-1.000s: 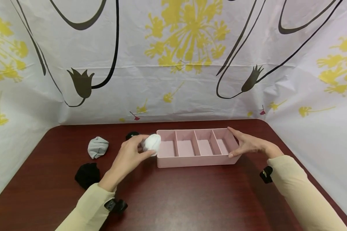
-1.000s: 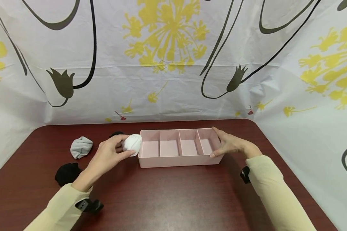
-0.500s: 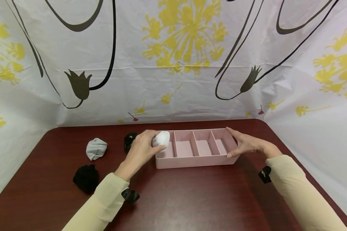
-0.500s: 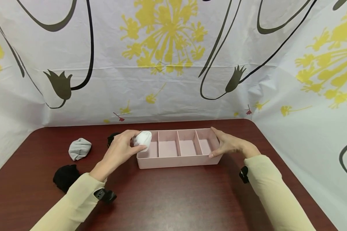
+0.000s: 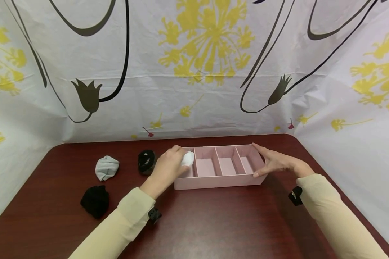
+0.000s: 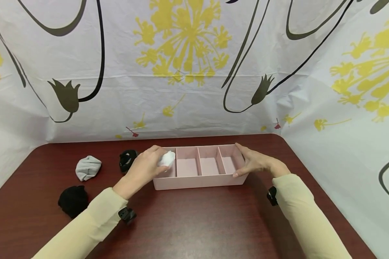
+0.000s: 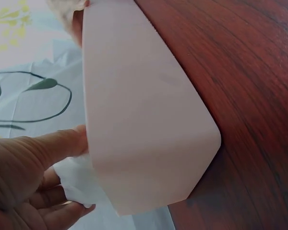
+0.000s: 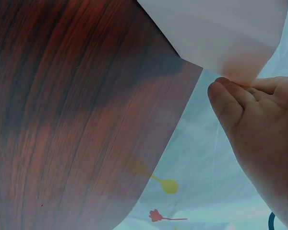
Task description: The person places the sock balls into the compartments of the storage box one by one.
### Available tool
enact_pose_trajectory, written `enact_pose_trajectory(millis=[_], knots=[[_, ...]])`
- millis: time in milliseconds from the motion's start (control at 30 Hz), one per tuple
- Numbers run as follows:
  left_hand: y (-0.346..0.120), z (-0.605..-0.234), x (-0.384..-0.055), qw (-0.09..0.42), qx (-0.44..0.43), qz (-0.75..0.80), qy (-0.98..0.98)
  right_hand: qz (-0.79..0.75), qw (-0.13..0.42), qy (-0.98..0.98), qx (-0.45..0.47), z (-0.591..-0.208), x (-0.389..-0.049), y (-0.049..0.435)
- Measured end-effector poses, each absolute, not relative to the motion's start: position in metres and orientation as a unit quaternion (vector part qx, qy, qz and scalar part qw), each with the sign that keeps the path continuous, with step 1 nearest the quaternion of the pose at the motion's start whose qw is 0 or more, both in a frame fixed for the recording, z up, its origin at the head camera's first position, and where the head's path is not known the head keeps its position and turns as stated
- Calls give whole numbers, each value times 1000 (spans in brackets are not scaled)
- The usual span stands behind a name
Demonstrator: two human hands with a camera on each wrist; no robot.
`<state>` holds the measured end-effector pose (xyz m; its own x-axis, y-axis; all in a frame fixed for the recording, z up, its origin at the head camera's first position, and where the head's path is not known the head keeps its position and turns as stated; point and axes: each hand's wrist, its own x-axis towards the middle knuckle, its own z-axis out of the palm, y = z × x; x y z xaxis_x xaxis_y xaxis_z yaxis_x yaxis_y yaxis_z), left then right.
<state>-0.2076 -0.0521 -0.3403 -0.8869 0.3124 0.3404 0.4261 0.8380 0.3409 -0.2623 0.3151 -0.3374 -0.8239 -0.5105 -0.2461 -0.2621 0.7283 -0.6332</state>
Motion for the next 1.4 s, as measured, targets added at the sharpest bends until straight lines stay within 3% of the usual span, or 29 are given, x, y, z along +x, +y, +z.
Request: enact_pose_trajectory(millis=[267, 900, 1400], knots=[[-43, -348, -209, 129, -207, -154, -957, -297, 206, 908, -213, -338, -262, 316], [-34, -360, -231, 53, -220, -77, -971, -270, 196, 918, -213, -340, -261, 314], [-31, -356, -228, 43, -215, -90, -971, -271, 197, 919, -208, -339, -259, 314]])
